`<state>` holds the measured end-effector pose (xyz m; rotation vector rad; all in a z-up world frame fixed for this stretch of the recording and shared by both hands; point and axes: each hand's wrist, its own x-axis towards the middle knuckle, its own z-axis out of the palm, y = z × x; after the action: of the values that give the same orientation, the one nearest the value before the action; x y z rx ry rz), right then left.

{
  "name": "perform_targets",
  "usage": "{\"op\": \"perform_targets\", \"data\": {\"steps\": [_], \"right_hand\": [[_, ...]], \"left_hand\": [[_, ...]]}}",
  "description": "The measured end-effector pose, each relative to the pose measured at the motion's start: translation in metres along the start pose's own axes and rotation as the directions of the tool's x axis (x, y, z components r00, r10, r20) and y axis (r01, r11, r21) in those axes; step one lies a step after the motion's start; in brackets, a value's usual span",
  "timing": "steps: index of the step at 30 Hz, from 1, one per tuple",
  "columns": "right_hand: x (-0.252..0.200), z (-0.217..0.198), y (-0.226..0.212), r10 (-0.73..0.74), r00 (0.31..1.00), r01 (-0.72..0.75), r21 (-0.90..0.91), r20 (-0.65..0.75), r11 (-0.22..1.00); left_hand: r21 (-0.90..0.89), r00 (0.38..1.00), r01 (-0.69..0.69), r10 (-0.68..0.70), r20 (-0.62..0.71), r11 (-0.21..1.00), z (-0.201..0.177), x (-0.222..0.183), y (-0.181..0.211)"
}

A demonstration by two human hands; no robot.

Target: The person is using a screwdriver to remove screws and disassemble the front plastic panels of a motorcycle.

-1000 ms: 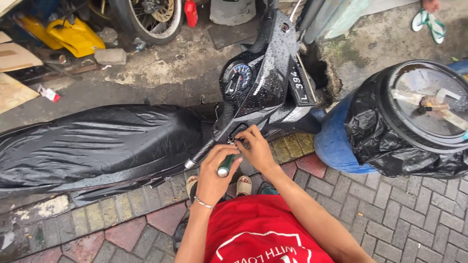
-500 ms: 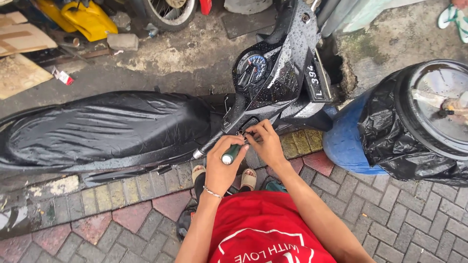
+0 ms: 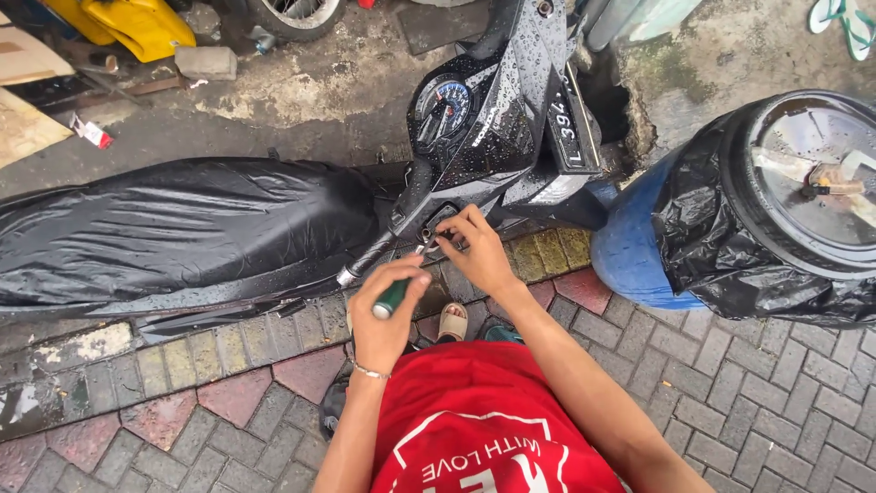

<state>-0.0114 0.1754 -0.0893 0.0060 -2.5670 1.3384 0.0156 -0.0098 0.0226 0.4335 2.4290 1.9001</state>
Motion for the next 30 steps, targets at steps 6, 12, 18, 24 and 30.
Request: {"op": "perform_targets", "data": {"steps": [6,12,18,24,30], "right_hand": [[-0.003,-0.007,-0.003,0.059,0.997,-0.065,0.111,0.05,0.992],[-0.004,-0.011,-0.005,0.082,0.991,-0.099,0.17,0.109,0.98],[-0.011,-0.003,-0.001,0.109,0.989,-0.127,0.184,0.104,0.975],[-0.009,0.0,-0.004,0.066,0.993,-0.076,0.111,0.094,0.991],[-0.005,0.002,-0.004,-0.029,0.999,0.029,-0.002,0.031,1.0]], "left_hand": [[-0.039,0.997,-0.032,0.029,-0.073,0.999,0.006,0.011,-0.012],[-0.001,0.993,-0.098,0.098,0.072,0.995,0.001,0.015,0.007],[0.127,0.977,-0.09,0.112,-0.18,0.988,0.004,0.02,-0.011],[0.174,0.929,-0.153,0.202,-0.311,0.973,0.016,0.027,-0.032],[0.165,0.97,-0.11,0.142,-0.197,0.98,0.008,0.023,-0.014]]}}
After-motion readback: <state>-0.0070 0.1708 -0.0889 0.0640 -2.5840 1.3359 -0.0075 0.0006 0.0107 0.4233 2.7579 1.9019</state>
